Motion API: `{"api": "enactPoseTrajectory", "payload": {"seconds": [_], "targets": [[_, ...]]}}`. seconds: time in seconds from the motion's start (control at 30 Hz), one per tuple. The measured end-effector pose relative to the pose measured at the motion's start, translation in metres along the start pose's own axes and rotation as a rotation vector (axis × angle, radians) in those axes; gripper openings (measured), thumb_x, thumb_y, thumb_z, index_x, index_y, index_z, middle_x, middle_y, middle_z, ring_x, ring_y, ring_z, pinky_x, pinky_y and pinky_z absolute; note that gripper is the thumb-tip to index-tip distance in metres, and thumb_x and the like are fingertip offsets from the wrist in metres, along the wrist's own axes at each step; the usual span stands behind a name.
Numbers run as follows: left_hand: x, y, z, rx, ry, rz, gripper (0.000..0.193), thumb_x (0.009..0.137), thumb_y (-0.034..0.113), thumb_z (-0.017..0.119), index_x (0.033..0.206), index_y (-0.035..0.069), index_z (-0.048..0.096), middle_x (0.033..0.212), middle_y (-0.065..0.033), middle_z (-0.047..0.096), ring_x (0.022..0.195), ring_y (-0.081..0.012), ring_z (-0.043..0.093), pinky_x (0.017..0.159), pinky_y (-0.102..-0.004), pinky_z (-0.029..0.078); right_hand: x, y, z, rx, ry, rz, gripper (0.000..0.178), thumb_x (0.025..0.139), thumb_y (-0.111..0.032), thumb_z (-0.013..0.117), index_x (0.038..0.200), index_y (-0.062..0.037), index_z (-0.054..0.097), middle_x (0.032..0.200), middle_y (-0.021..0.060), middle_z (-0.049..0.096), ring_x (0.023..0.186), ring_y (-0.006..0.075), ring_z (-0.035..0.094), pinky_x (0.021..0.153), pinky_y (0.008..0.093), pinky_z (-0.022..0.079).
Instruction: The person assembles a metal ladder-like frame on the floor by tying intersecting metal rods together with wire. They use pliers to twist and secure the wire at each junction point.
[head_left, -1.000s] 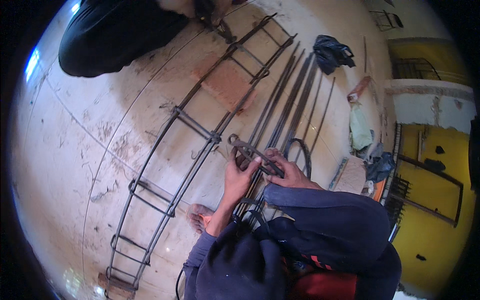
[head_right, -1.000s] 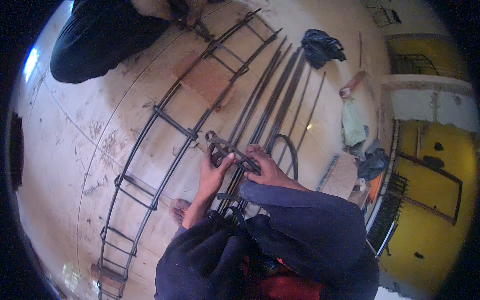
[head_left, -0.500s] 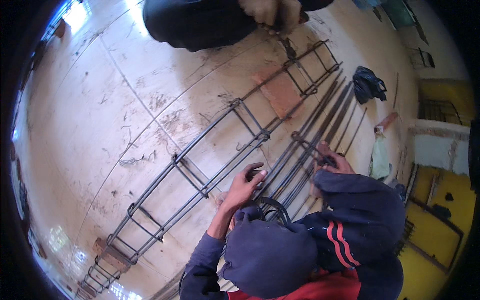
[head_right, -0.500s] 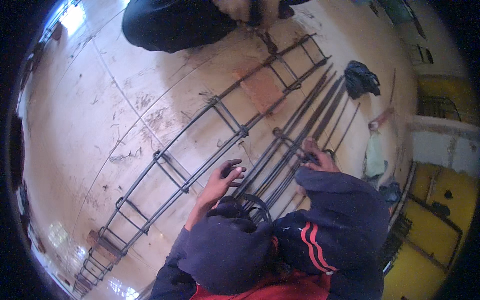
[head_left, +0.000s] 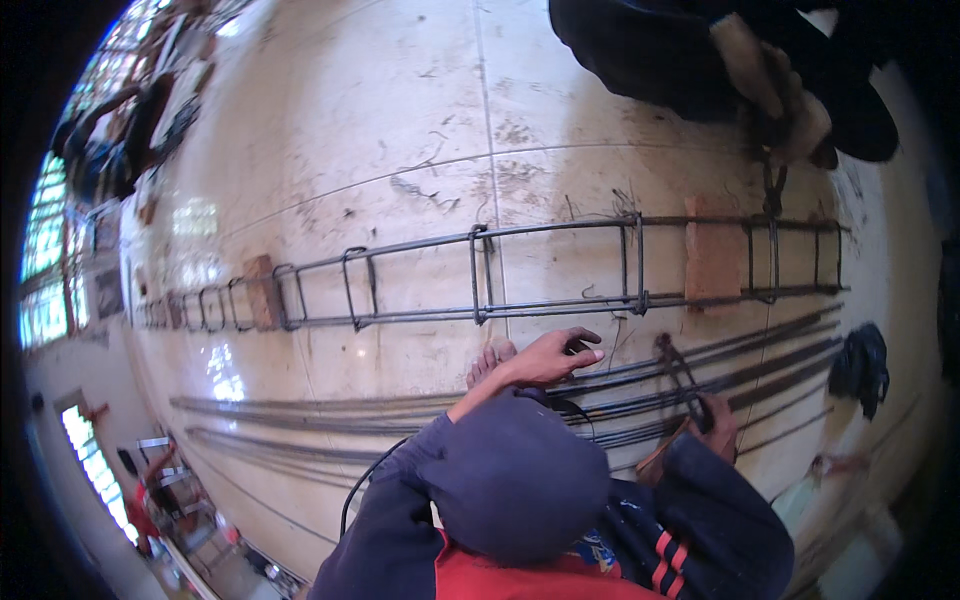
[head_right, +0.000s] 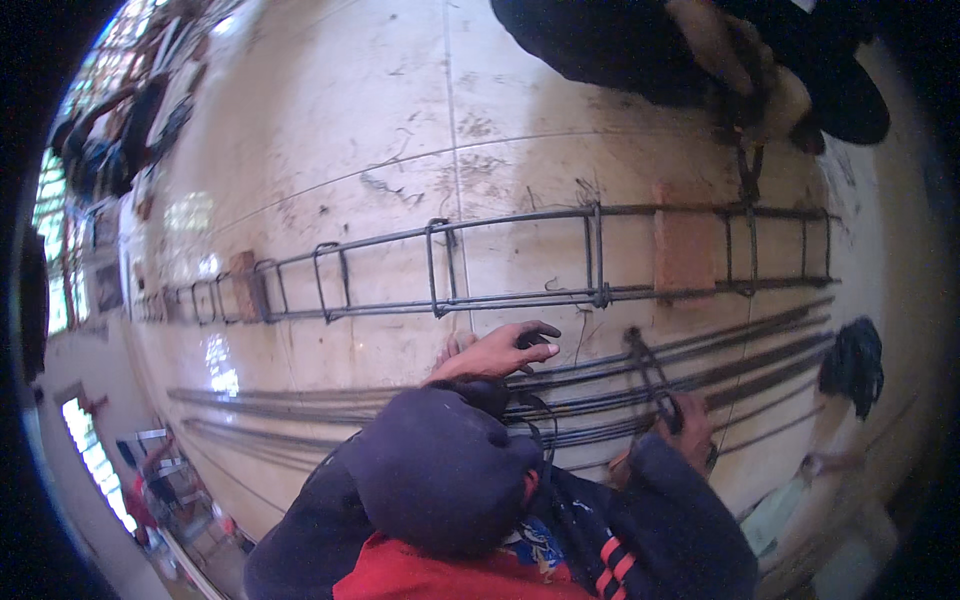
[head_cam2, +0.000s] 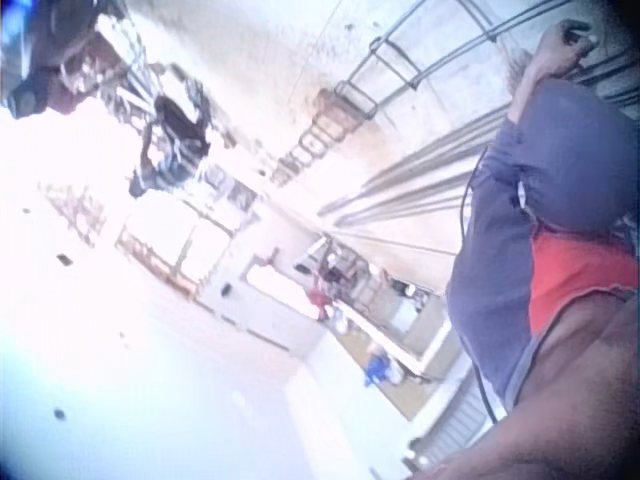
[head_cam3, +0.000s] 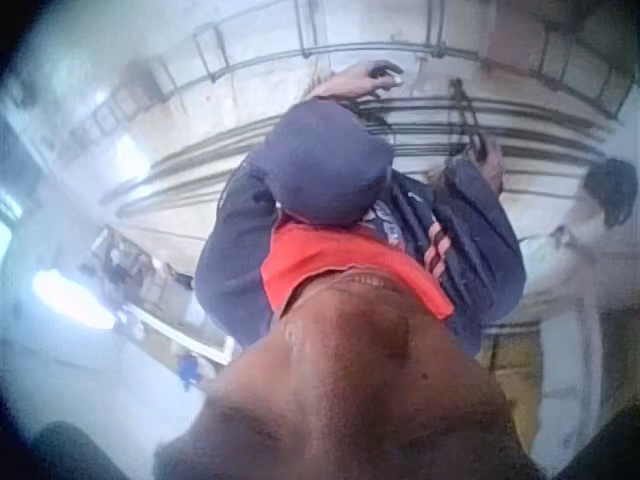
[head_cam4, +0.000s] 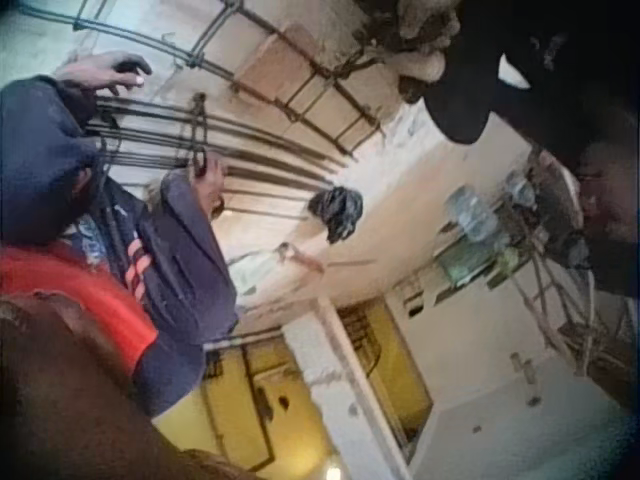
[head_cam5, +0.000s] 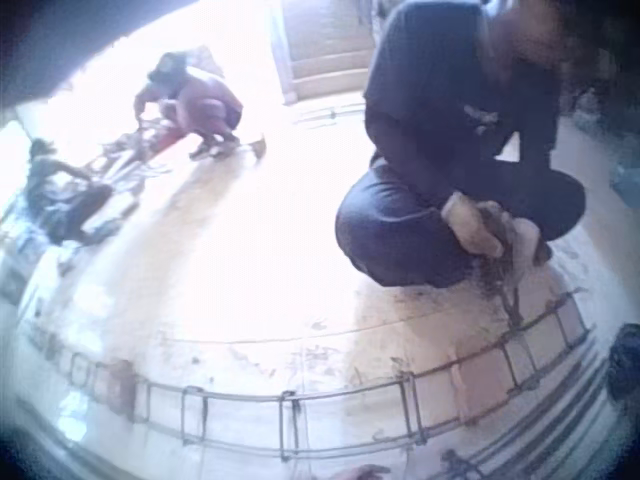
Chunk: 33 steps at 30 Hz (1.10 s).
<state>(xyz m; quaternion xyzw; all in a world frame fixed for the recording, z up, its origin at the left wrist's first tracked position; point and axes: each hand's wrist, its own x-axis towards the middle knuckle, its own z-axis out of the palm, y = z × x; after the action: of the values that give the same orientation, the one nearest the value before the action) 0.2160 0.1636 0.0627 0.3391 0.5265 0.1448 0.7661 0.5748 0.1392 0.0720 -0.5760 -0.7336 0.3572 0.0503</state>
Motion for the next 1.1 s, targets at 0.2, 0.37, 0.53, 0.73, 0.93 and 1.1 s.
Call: {"api": "enactPoseTrajectory", "payload": {"seconds": [0.2, 0.37, 0.53, 0.73, 0.93, 1.1], "targets": [[-0.027, -0.016, -0.013, 0.124, 0.433, 0.010, 0.045, 0.087, 0.035, 0.057, 0.114, -0.001, 0.055, 0.104, -0.0157, 0.062, 0.093, -0.0217, 0.060, 0.080, -0.0309, 0.047, 0.019, 0.026, 0.015, 0.012, -0.078, -0.269, 0.047, 0.060, -0.004, 0.067, 0.105, -0.0026, 0.056, 0.098, 0.0181, 0.057, 0.090, 0.0357, 0.057, 0.077, 0.0399, 0.047], [-0.054, -0.012, -0.006, -0.106, 0.739, -0.083, 0.041, 0.087, 0.029, 0.058, 0.113, -0.002, 0.053, 0.098, -0.0127, 0.062, 0.087, -0.0183, 0.060, 0.075, -0.0302, 0.048, 0.026, 0.067, -0.004, 0.126, -0.035, -0.245, 0.044, 0.068, -0.010, 0.067, 0.110, -0.0013, 0.054, 0.105, 0.0185, 0.055, 0.100, 0.0361, 0.052, 0.085, 0.0432, 0.041], [-0.080, -0.036, 0.006, -0.163, 0.943, -0.059, 0.041, 0.087, 0.028, 0.058, 0.113, -0.003, 0.051, 0.099, -0.0144, 0.060, 0.086, -0.0202, 0.061, 0.073, -0.0304, 0.050, 0.012, 0.121, -0.020, -0.084, 0.397, -0.241, 0.045, 0.079, -0.018, 0.062, 0.118, -0.0005, 0.050, 0.110, 0.0178, 0.053, 0.102, 0.0301, 0.050, 0.086, 0.0446, 0.041], [-0.122, -0.021, 0.034, -0.315, 1.027, -0.163, 0.042, 0.087, 0.028, 0.059, 0.113, -0.003, 0.051, 0.098, -0.0131, 0.060, 0.084, -0.0193, 0.061, 0.073, -0.0303, 0.049, 0.026, 0.127, -0.027, -0.014, 0.316, -0.225, 0.042, 0.079, -0.020, 0.062, 0.115, -0.0019, 0.052, 0.104, 0.0162, 0.054, 0.096, 0.0293, 0.051, 0.082, 0.0431, 0.042], [-0.103, -0.019, 0.034, -0.317, 0.949, -0.088, 0.037, 0.088, 0.028, 0.057, 0.110, -0.002, 0.054, 0.093, -0.0094, 0.062, 0.081, -0.0141, 0.059, 0.072, -0.0278, 0.048, 0.048, 0.150, -0.049, -0.080, 0.333, -0.248, 0.039, 0.079, -0.021, 0.063, 0.112, -0.0033, 0.054, 0.098, 0.0147, 0.056, 0.090, 0.0285, 0.052, 0.078, 0.0416, 0.042], [-0.131, -0.034, 0.089, -0.336, 1.145, -0.072, 0.037, 0.087, 0.027, 0.058, 0.110, -0.002, 0.055, 0.092, -0.0104, 0.062, 0.083, -0.0161, 0.060, 0.074, -0.0291, 0.049, 0.045, 0.149, -0.047, -0.016, 0.228, -0.292, 0.036, 0.079, -0.022, 0.063, 0.110, -0.0044, 0.056, 0.093, 0.0134, 0.057, 0.085, 0.0279, 0.053, 0.075, 0.0404, 0.043]]}}
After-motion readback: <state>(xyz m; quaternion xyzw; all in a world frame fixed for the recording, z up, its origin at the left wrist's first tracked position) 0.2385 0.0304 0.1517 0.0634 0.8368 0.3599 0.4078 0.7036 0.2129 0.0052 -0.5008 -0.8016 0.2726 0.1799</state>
